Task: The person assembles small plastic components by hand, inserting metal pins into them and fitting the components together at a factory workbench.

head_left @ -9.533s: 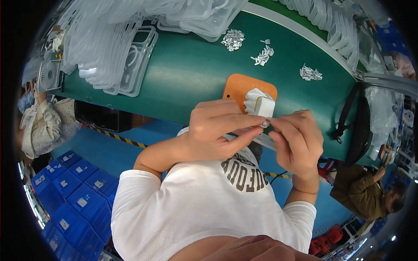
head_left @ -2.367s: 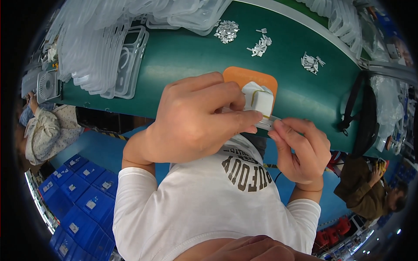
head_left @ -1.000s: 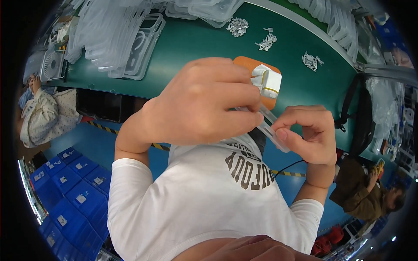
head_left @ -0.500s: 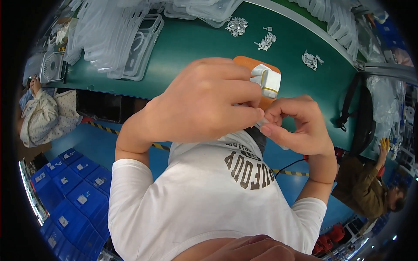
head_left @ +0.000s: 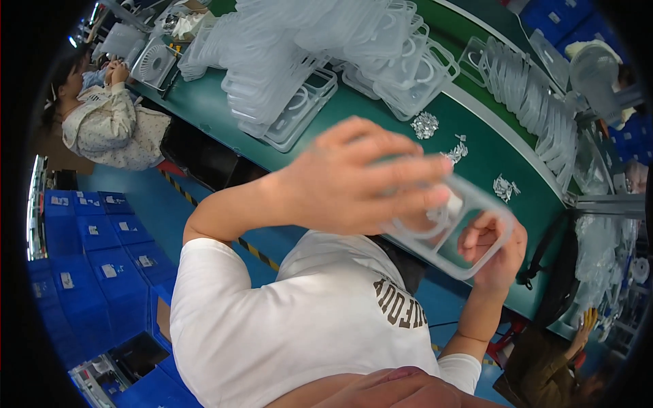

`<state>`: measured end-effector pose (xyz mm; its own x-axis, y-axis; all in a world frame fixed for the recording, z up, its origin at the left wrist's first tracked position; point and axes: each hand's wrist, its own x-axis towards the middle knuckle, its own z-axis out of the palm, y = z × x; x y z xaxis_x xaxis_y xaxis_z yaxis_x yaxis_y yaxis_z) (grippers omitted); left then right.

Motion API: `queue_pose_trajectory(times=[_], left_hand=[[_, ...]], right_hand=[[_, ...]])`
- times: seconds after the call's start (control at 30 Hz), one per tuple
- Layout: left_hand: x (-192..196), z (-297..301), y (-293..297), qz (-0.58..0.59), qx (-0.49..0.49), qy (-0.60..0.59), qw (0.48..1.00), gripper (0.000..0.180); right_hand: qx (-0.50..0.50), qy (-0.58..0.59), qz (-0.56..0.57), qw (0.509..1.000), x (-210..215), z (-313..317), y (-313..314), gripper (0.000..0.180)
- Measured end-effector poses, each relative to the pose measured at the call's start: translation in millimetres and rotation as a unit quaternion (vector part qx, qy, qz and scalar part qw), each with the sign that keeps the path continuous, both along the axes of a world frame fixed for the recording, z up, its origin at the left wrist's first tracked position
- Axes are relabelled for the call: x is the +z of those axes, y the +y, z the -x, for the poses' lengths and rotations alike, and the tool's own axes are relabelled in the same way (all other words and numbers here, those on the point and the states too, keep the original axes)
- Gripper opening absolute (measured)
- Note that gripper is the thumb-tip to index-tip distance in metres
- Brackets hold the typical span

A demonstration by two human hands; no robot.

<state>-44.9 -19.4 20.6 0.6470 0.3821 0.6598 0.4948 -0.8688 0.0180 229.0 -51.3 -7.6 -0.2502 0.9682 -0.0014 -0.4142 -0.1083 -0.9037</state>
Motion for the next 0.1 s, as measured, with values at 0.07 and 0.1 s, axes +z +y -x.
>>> queue_pose_trajectory(times=[0.07,0.1], left_hand=[[33,23,15,0.016,0.102,-0.086,0.991,0.066],[47,34,27,0.006,0.162,-0.151,0.975,0.072]], right_hand=[[-0.037,-0.016,-0.029,0.999,-13,-19,-1,0.037],[-0.072,-0.034,-0.04,0.996,-15,-24,1,0.04]])
